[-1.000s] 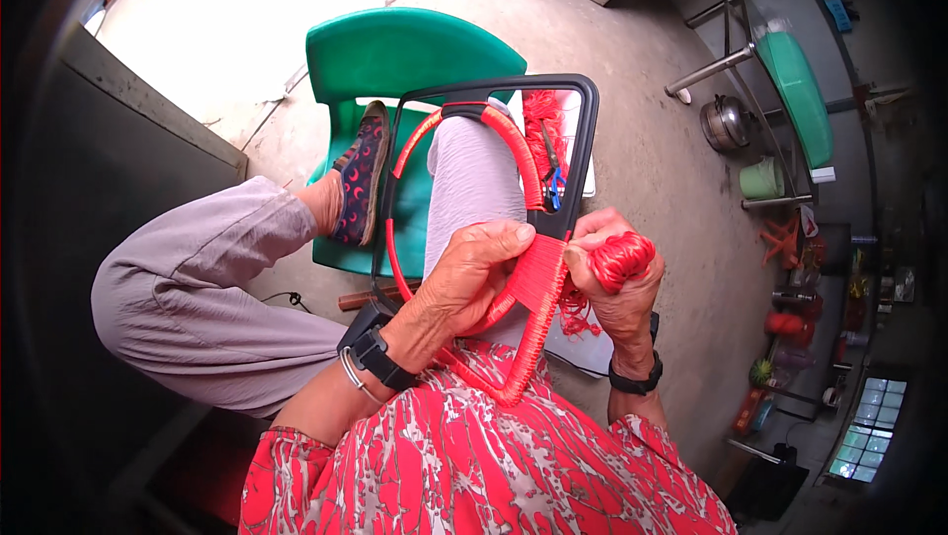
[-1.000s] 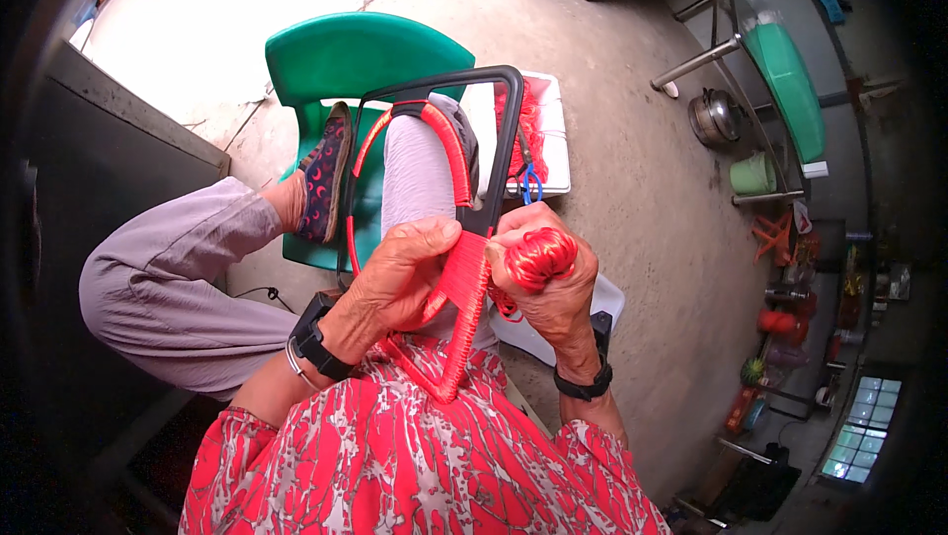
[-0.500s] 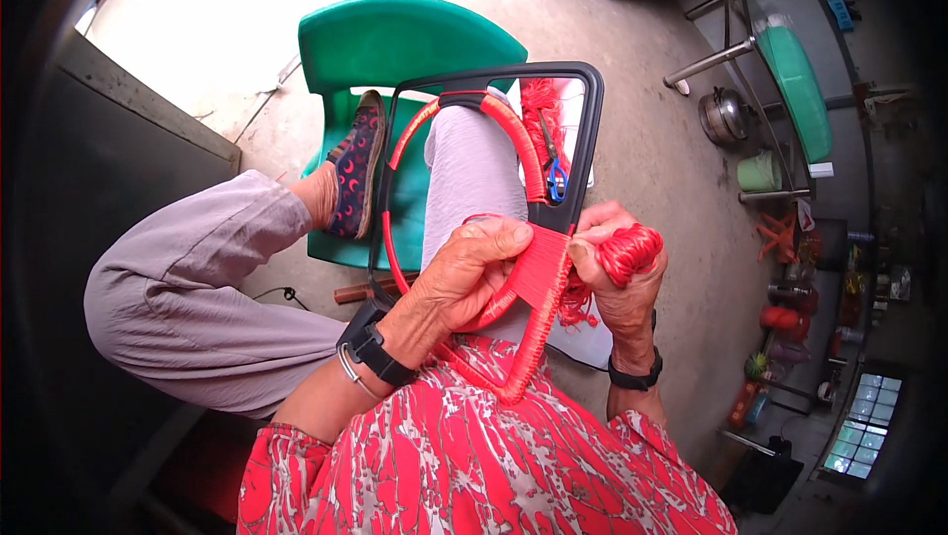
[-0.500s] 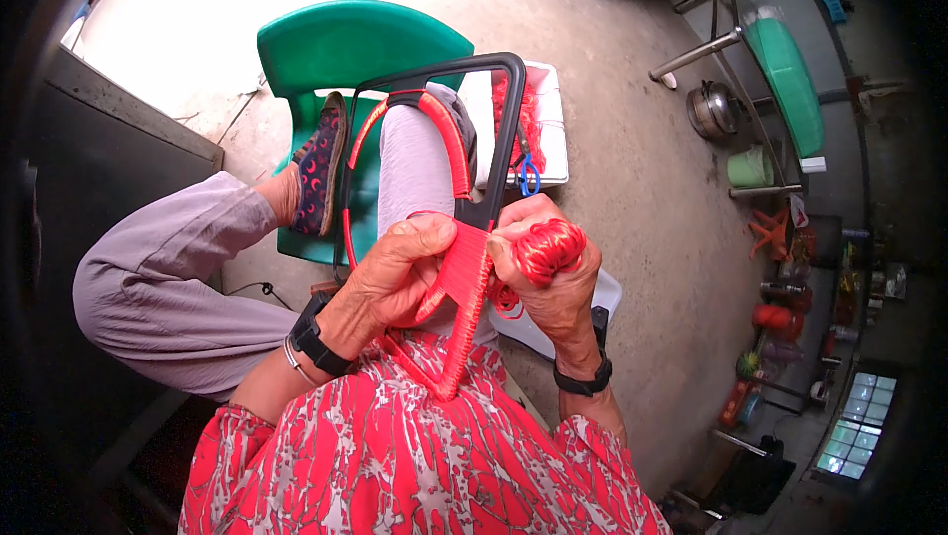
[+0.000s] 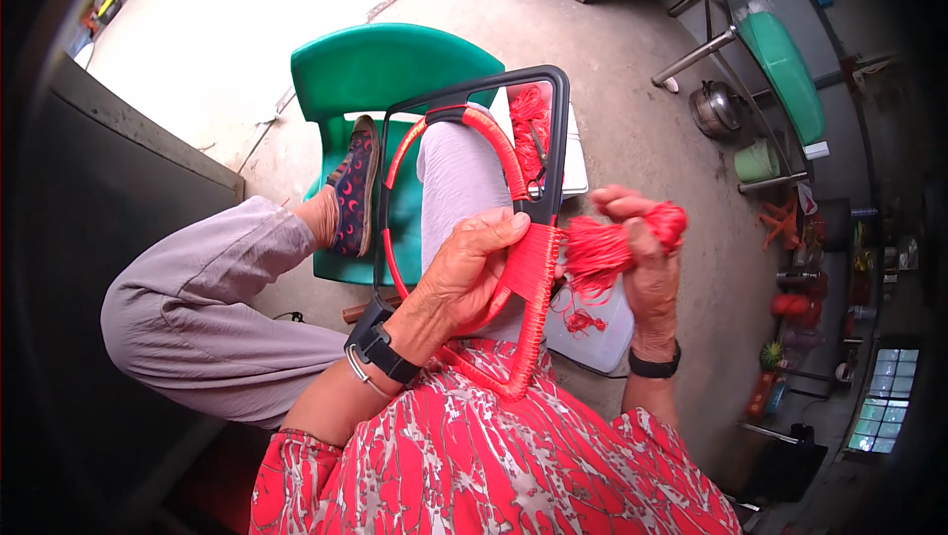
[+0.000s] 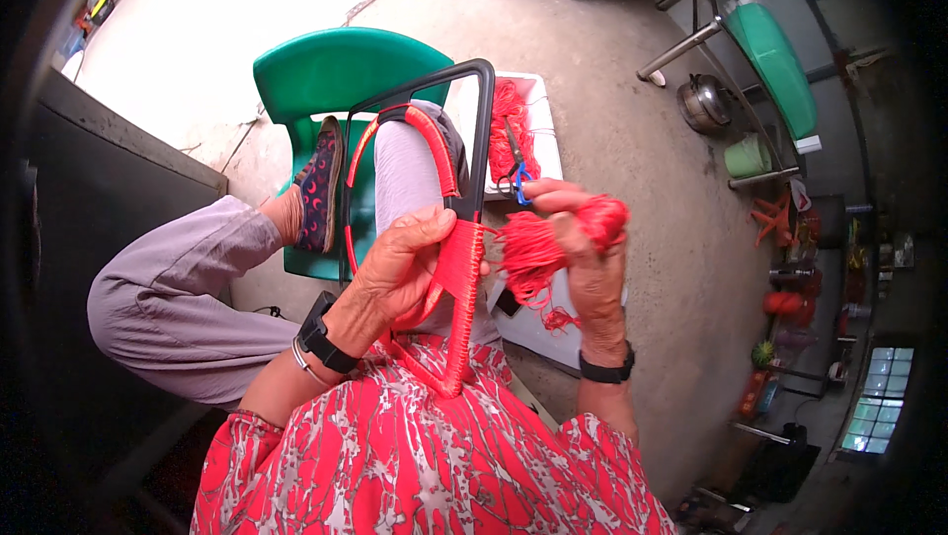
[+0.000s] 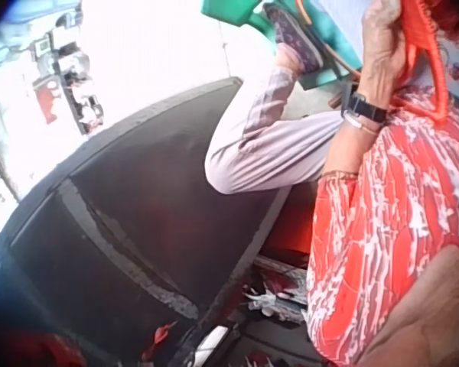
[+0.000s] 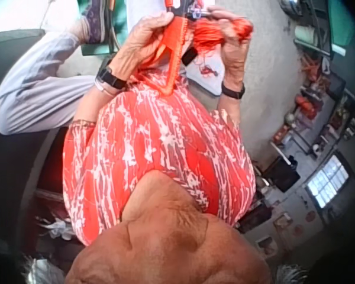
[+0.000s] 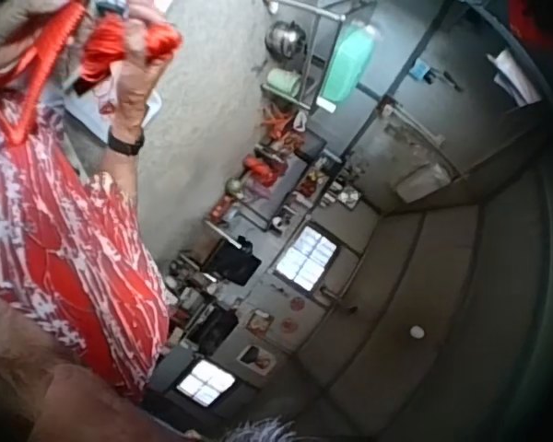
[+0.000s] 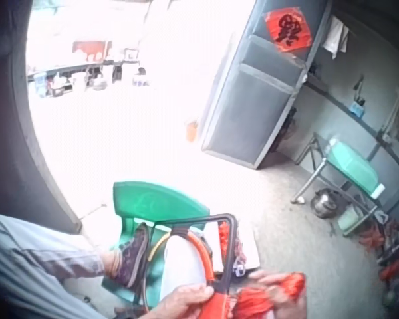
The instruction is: The recorder is wrapping a red plastic frame with red twine, securing and cutting it with scissors.
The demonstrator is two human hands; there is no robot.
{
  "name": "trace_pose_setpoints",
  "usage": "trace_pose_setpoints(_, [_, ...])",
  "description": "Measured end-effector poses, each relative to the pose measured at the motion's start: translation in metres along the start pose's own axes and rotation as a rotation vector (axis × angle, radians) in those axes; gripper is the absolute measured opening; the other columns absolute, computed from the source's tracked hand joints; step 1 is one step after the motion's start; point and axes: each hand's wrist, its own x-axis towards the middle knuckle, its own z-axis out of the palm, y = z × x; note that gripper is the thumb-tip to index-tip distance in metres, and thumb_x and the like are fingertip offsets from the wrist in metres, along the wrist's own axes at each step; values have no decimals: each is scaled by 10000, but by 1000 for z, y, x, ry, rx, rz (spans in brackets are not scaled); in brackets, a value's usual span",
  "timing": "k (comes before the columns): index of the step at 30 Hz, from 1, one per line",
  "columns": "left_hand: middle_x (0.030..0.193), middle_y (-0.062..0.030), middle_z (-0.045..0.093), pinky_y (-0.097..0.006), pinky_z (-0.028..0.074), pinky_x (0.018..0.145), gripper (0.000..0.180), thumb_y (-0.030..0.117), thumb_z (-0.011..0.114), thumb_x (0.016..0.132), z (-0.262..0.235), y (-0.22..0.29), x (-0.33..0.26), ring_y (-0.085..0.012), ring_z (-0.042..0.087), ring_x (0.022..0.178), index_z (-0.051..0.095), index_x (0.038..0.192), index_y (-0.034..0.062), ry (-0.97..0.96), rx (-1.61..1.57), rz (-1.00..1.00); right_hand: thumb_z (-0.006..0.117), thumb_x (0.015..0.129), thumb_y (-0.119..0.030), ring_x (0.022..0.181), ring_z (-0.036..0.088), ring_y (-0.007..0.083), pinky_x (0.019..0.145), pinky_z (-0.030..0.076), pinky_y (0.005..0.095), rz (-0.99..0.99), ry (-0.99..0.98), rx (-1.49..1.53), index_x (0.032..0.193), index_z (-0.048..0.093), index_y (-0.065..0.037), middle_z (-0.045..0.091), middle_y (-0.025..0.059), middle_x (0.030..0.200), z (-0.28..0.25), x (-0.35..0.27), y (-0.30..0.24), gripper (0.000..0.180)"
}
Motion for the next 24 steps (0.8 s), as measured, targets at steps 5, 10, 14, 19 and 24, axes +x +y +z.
trace_pose_setpoints(5, [922, -128, 645, -380, 593, 758, 175, 98, 571, 922, 9, 0, 2, -214, 678, 819, 526, 1055, -7, 114, 70, 22, 614, 874, -157, 750, 597, 175, 843, 492, 375, 114, -130, 684, 1187, 492, -9, 555, 48, 725, -63, 3, -18, 367])
trace_pose_setpoints(10, [942, -86, 632, -328, 581, 737, 259, 59, 651, 860, 19, -2, -3, -163, 661, 837, 521, 1080, 14, 279, 290, 216, 637, 845, -161, 748, 563, 113, 741, 495, 290, 349, -126, -198, 1177, 477, -23, 551, 13, 845, -64, 20, -47, 394])
trace_pose_setpoints(14, [1006, -46, 591, -248, 520, 730, 328, 56, 703, 810, 5, -3, -2, -120, 600, 889, 540, 1092, 17, 433, 828, 564, 626, 838, -107, 832, 570, 97, 757, 481, 262, 228, -223, -382, 1182, 533, -33, 600, 17, 940, -48, 38, -74, 364])
trace_pose_setpoints(19, [1128, -80, 561, -276, 463, 878, 410, 149, 648, 883, 23, 12, -6, -137, 545, 1042, 520, 1245, 4, 234, 887, 782, 603, 739, -12, 960, 611, 220, 859, 437, 365, -610, -524, -979, 1220, 563, -33, 645, 120, 1015, 17, 55, -77, 483])
trace_pose_setpoints(24, [1238, -95, 552, -321, 512, 859, 514, 306, 597, 929, 19, 18, 3, -169, 577, 1077, 435, 1336, 37, 252, 858, 687, 615, 785, -105, 929, 582, 223, 848, 375, 366, -784, -479, -1216, 1176, 591, -54, 635, 83, 929, 54, 67, -50, 395])
